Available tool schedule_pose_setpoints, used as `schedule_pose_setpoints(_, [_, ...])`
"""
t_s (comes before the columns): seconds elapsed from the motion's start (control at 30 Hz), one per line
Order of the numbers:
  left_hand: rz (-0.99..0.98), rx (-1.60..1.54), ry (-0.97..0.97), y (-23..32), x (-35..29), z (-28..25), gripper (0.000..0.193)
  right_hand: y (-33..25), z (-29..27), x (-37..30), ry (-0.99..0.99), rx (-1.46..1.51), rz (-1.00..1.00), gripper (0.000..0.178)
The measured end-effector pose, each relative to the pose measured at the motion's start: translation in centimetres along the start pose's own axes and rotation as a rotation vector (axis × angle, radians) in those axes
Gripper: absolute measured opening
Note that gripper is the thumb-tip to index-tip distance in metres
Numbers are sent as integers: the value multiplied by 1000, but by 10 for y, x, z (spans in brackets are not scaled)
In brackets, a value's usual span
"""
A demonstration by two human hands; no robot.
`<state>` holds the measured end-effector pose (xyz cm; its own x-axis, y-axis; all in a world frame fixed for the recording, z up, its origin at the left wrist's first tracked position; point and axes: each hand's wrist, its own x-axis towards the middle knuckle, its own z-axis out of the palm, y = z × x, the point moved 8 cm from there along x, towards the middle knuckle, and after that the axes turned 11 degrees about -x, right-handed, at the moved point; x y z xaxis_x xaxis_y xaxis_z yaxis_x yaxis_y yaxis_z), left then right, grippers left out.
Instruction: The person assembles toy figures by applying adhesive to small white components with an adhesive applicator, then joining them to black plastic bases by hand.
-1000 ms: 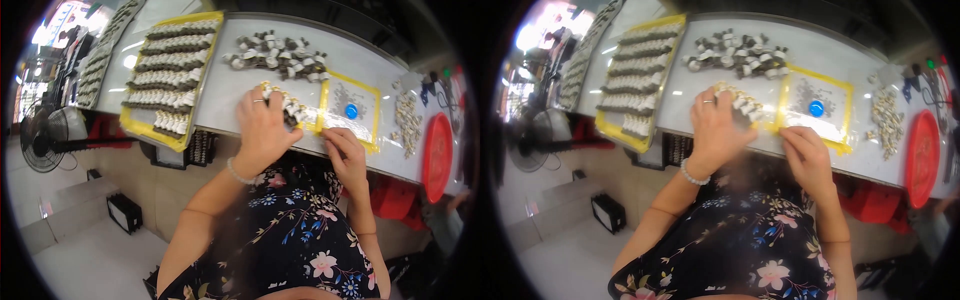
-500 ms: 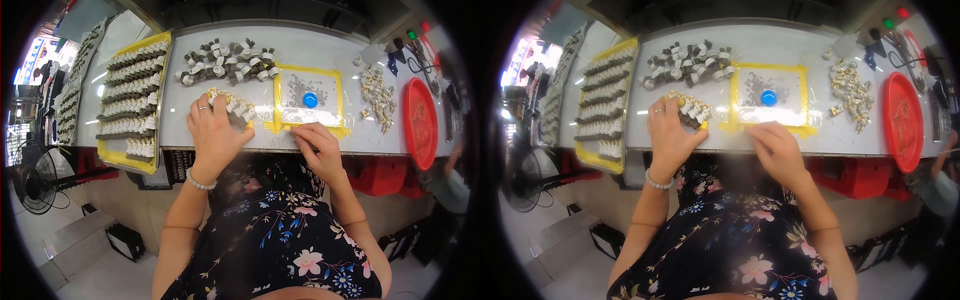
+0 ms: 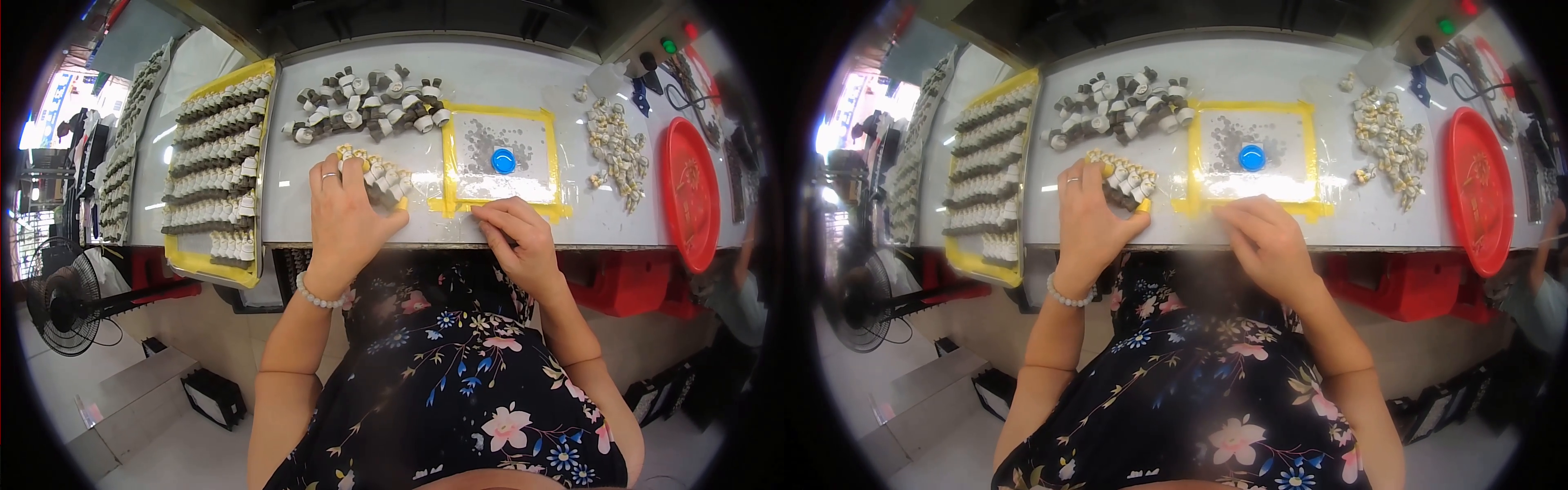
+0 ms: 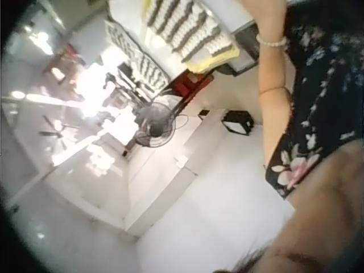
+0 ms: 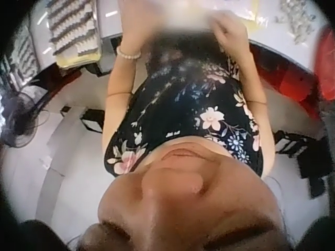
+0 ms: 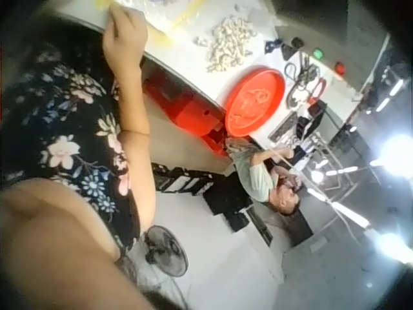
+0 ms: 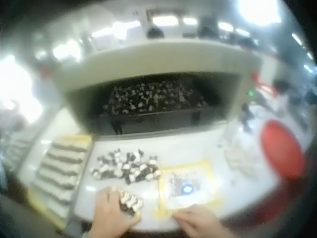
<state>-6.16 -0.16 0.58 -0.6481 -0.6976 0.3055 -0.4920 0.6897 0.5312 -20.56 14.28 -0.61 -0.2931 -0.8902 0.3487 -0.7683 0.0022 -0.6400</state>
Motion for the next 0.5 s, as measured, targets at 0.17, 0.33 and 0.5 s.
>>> schedule_pose_setpoints(0.17, [-10, 12, -46, 0, 5, 1, 59, 1, 1, 1, 7, 11, 6, 20])
schedule_pose_setpoints(0.33, [20, -7, -21, -5, 4, -5, 60, -3, 2, 3, -7, -8, -12, 19])
schedule_pose_setpoints(0.5, [31, -40, 23, -8, 3, -12, 61, -3, 1, 2, 11, 15, -3, 17])
